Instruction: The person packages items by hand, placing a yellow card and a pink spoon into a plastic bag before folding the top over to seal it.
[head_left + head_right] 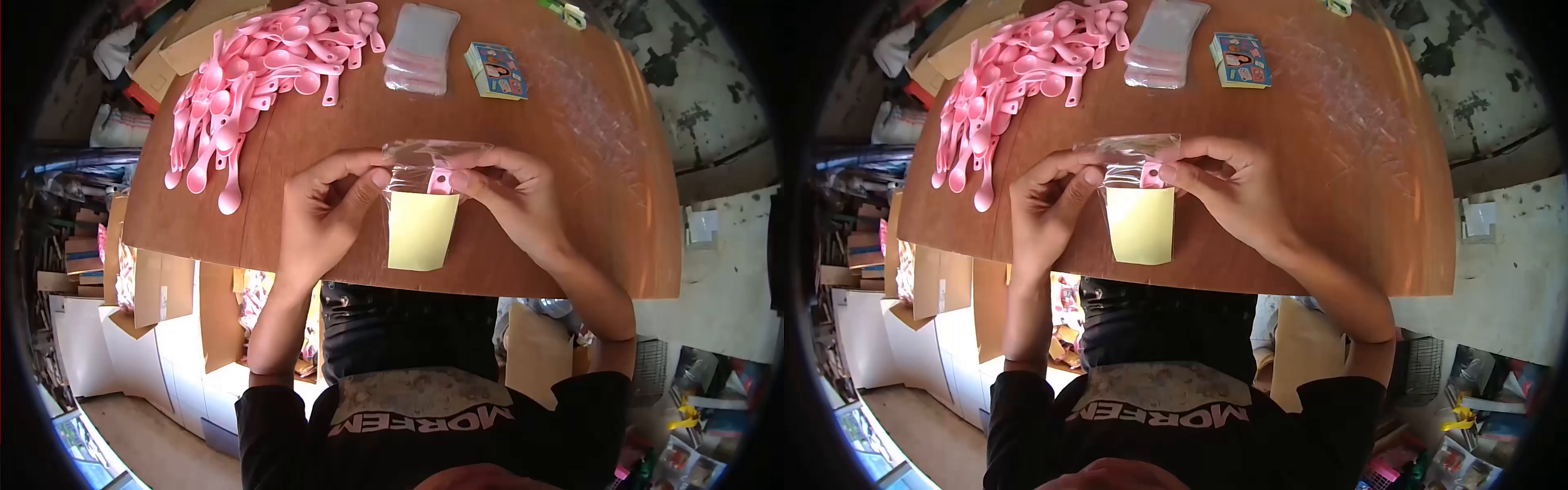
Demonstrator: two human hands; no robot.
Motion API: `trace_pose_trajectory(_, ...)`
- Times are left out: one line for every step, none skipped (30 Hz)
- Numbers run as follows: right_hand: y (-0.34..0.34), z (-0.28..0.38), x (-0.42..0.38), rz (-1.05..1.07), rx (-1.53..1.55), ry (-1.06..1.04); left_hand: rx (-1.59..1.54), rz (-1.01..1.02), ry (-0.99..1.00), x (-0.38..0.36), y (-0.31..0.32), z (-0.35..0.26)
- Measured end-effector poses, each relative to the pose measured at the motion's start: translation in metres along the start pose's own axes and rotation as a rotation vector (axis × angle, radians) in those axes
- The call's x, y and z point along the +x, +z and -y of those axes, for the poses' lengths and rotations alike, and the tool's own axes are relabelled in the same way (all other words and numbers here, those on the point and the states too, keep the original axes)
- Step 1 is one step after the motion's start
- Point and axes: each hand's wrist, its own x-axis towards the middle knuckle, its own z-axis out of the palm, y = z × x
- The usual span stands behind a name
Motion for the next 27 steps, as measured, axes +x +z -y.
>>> trace_pose_trajectory(0.001, 0.001, 0.000, 0.007, 0.007, -0.012, 0.016, 0.003, 0.031, 0.000, 0.000, -0.003)
trace_pose_trajectory(0.001, 0.002, -0.001, 0.014, 0.014, -0.023, 0.033, 0.005, 0.061, -0.001, -0.001, -0.006)
trace_pose_trajectory(0.000, -0.002, 0.002, 0.019, 0.001, -0.023, 0.021, -0.001, 0.066, 0.002, -0.002, 0.000)
trace_pose_trajectory(0.002, -0.003, 0.001, 0.031, 0.017, -0.050, 0.033, 0.011, 0.047, 0.001, -0.004, -0.002)
trace_pose_trajectory(0.002, -0.003, 0.001, 0.043, 0.030, -0.080, 0.043, 0.023, 0.031, 0.000, -0.006, -0.002)
trace_pose_trajectory(0.001, -0.004, 0.001, 0.044, 0.035, -0.076, 0.046, 0.022, 0.026, 0.000, -0.007, -0.003)
trace_pose_trajectory(-0.002, -0.005, 0.002, 0.086, -0.013, -0.113, 0.015, 0.033, 0.023, 0.000, -0.007, -0.002)
trace_pose_trajectory(-0.005, -0.006, 0.004, 0.129, -0.061, -0.151, -0.016, 0.044, 0.021, 0.000, -0.008, -0.002)
trace_pose_trajectory(-0.005, -0.006, 0.005, 0.129, -0.061, -0.151, -0.016, 0.044, 0.021, 0.000, -0.008, -0.002)
trace_pose_trajectory(-0.006, -0.006, 0.006, 0.162, -0.050, -0.181, -0.018, 0.057, 0.024, 0.000, -0.010, -0.001)
trace_pose_trajectory(-0.007, -0.006, 0.007, 0.195, -0.039, -0.211, -0.021, 0.070, 0.026, 0.000, -0.011, 0.000)
trace_pose_trajectory(-0.007, -0.006, 0.007, 0.196, -0.040, -0.211, -0.022, 0.069, 0.026, 0.000, -0.011, 0.000)
trace_pose_trajectory(-0.008, -0.006, 0.007, 0.212, -0.040, -0.225, -0.016, 0.079, 0.033, 0.000, -0.012, 0.001)
trace_pose_trajectory(-0.009, -0.006, 0.007, 0.229, -0.039, -0.240, -0.011, 0.089, 0.040, 0.000, -0.012, 0.001)
trace_pose_trajectory(-0.008, -0.006, 0.007, 0.229, -0.039, -0.239, -0.011, 0.088, 0.039, 0.000, -0.012, 0.001)
trace_pose_trajectory(-0.006, -0.004, 0.007, 0.220, -0.094, -0.281, -0.020, 0.092, 0.031, -0.001, -0.012, 0.000)
trace_pose_trajectory(-0.005, -0.002, 0.007, 0.210, -0.150, -0.324, -0.028, 0.096, 0.023, -0.001, -0.012, -0.001)
trace_pose_trajectory(-0.005, 0.000, 0.008, 0.210, -0.150, -0.324, -0.028, 0.096, 0.023, 0.000, -0.013, -0.002)
trace_pose_trajectory(-0.005, 0.001, 0.008, 0.212, -0.227, -0.368, -0.039, 0.098, 0.017, 0.000, -0.015, -0.001)
trace_pose_trajectory(-0.006, 0.003, 0.009, 0.213, -0.304, -0.411, -0.050, 0.100, 0.010, 0.000, -0.016, -0.002)
trace_pose_trajectory(-0.005, 0.003, 0.009, 0.213, -0.304, -0.411, -0.051, 0.100, 0.009, -0.001, -0.013, -0.003)
trace_pose_trajectory(-0.005, 0.003, 0.008, 0.215, -0.304, -0.439, -0.104, 0.084, 0.002, -0.003, -0.009, -0.004)
trace_pose_trajectory(-0.004, 0.003, 0.008, 0.217, -0.304, -0.467, -0.157, 0.068, -0.006, -0.004, -0.007, -0.005)
trace_pose_trajectory(-0.001, 0.001, 0.006, 0.216, -0.304, -0.465, -0.157, 0.069, -0.008, -0.005, -0.008, -0.005)
trace_pose_trajectory(0.004, -0.001, 0.003, 0.157, -0.329, -0.491, -0.071, 0.065, -0.009, -0.006, -0.009, -0.003)
trace_pose_trajectory(0.008, -0.003, 0.002, 0.098, -0.357, -0.520, 0.014, 0.060, -0.006, -0.005, -0.010, -0.001)
trace_pose_trajectory(0.011, -0.004, 0.001, 0.098, -0.360, -0.523, 0.013, 0.061, -0.002, -0.005, -0.010, 0.001)
